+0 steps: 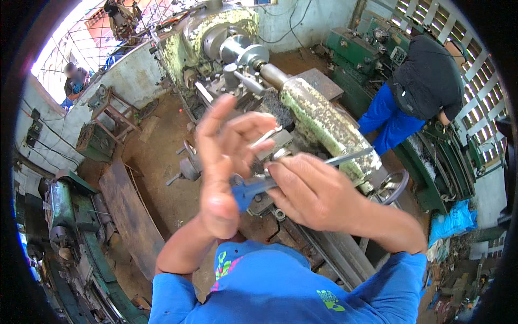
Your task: The person repeatedly measures a cylindrical metal part mounted on a lathe using a caliper, then adjusts the lathe controls between measurements. The person handles the caliper and lathe handwheels while the part remains mounted.
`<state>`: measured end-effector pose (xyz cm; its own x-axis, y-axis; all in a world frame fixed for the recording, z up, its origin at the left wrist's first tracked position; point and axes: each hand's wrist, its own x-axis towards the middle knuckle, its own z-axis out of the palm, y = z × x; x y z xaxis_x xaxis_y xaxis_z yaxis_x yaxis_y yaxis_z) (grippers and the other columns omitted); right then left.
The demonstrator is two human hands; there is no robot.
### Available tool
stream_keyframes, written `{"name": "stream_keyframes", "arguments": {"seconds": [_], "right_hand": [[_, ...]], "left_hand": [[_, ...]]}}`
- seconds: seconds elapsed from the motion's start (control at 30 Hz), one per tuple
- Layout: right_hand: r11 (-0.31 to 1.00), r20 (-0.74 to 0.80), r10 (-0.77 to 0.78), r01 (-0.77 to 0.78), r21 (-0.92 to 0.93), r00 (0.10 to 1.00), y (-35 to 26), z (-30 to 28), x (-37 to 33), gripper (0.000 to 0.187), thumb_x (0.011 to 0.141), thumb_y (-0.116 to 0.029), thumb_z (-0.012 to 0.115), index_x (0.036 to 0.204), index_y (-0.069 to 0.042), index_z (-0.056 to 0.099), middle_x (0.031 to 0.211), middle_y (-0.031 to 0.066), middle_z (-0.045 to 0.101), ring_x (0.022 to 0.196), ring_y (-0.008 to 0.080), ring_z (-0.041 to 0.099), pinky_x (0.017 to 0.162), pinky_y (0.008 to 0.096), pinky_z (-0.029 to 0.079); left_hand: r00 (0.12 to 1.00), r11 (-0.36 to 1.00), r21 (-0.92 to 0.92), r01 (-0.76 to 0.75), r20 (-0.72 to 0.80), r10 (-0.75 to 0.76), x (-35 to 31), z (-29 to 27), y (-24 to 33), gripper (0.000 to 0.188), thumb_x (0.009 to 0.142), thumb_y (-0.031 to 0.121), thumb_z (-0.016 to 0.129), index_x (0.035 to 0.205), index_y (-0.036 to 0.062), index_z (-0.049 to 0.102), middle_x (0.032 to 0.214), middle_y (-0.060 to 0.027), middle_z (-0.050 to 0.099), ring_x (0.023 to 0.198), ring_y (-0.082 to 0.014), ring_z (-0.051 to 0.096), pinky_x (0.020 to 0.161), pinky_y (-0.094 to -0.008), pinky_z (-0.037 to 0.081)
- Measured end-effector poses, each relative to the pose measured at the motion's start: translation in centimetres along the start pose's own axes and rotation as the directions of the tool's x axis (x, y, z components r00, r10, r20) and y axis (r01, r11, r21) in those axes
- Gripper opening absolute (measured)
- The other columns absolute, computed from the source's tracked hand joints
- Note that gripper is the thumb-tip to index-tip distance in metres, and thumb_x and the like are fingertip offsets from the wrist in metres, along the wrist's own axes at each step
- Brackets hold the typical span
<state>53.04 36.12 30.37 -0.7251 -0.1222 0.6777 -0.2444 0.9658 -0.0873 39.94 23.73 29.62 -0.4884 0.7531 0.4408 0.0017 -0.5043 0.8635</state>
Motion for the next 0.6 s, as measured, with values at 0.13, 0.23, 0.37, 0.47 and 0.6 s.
{"name": "stream_keyframes", "arguments": {"seconds": [0.13, 0.23, 0.37, 0.47, 0.6], "right_hand": [[0.968, -0.176, 0.24, -0.222, 0.115, 0.955, -3.1, 5.4, -2.0, 0.036, 0.081, -0.006, 0.078, 0.112, 0.006, 0.063, 0.096, 0.0152, 0.068, 0.074, 0.0239, 0.067, 0.065, 0.0337, 0.056], [0.569, -0.16, 0.806, -0.671, 0.476, 0.57, -6.0, 9.7, -3.3, 0.03, 0.087, -0.005, 0.076, 0.112, 0.007, 0.064, 0.09, 0.0082, 0.069, 0.07, 0.0128, 0.065, 0.061, 0.0258, 0.053], [0.222, -0.257, 0.964, -0.322, 0.92, -0.071, -5.1, 17.5, -3.6, 0.02, 0.092, -0.001, 0.068, 0.111, 0.005, 0.062, 0.091, 0.0089, 0.07, 0.072, 0.0125, 0.066, 0.066, 0.0244, 0.055], [0.114, -0.164, 0.979, -0.346, 0.931, -0.119, -4.4, 22.8, -5.9, 0.027, 0.095, -0.002, 0.065, 0.119, 0.007, 0.06, 0.1, 0.012, 0.07, 0.086, 0.0199, 0.071, 0.079, 0.0322, 0.06], [0.053, -0.168, 0.967, -0.491, 0.87, -0.193, -6.8, 28.8, -13.1, 0.032, 0.096, -0.006, 0.066, 0.124, 0.008, 0.06, 0.107, 0.0113, 0.071, 0.091, 0.0166, 0.07, 0.078, 0.0299, 0.058]], "left_hand": [[0.958, 0.839, -0.486, 0.244, 0.253, -0.132, -2.4, -5.5, -5.0, 0.105, 0.085, 0.08, 0.049, 0.157, 0.0111, 0.015, 0.141, -0.019, 0.046, 0.131, -0.0283, 0.048, 0.11, -0.0438, 0.038], [0.918, 0.957, -0.135, 0.256, 0.344, -0.197, -5.9, -8.1, -10.7, 0.063, 0.103, 0.047, 0.052, 0.149, 0.0064, 0.037, 0.137, -0.0158, 0.05, 0.13, -0.0238, 0.049, 0.111, -0.0428, 0.037], [0.721, 0.822, 0.07, 0.565, 0.441, -0.534, -12.9, -10.1, -14.7, 0.029, 0.104, 0.015, 0.053, 0.13, 0.0023, 0.053, 0.107, -0.0065, 0.062, 0.091, -0.0123, 0.059, 0.079, -0.0318, 0.051], [0.787, 0.79, 0.302, 0.534, 0.165, -0.595, -13.6, -13.9, -15.7, 0.019, 0.105, 0.014, 0.05, 0.103, 0.0018, 0.064, 0.067, 0.0029, 0.055, 0.061, -0.0068, 0.051, 0.056, -0.0274, 0.043], [0.871, 0.743, 0.586, 0.324, 0.121, -0.475, -8.4, -17.7, -17.3, 0.019, 0.101, 0.014, 0.054, 0.095, 0.0002, 0.065, 0.064, -0.0048, 0.059, 0.058, -0.0146, 0.057, 0.057, -0.0336, 0.046]]}}
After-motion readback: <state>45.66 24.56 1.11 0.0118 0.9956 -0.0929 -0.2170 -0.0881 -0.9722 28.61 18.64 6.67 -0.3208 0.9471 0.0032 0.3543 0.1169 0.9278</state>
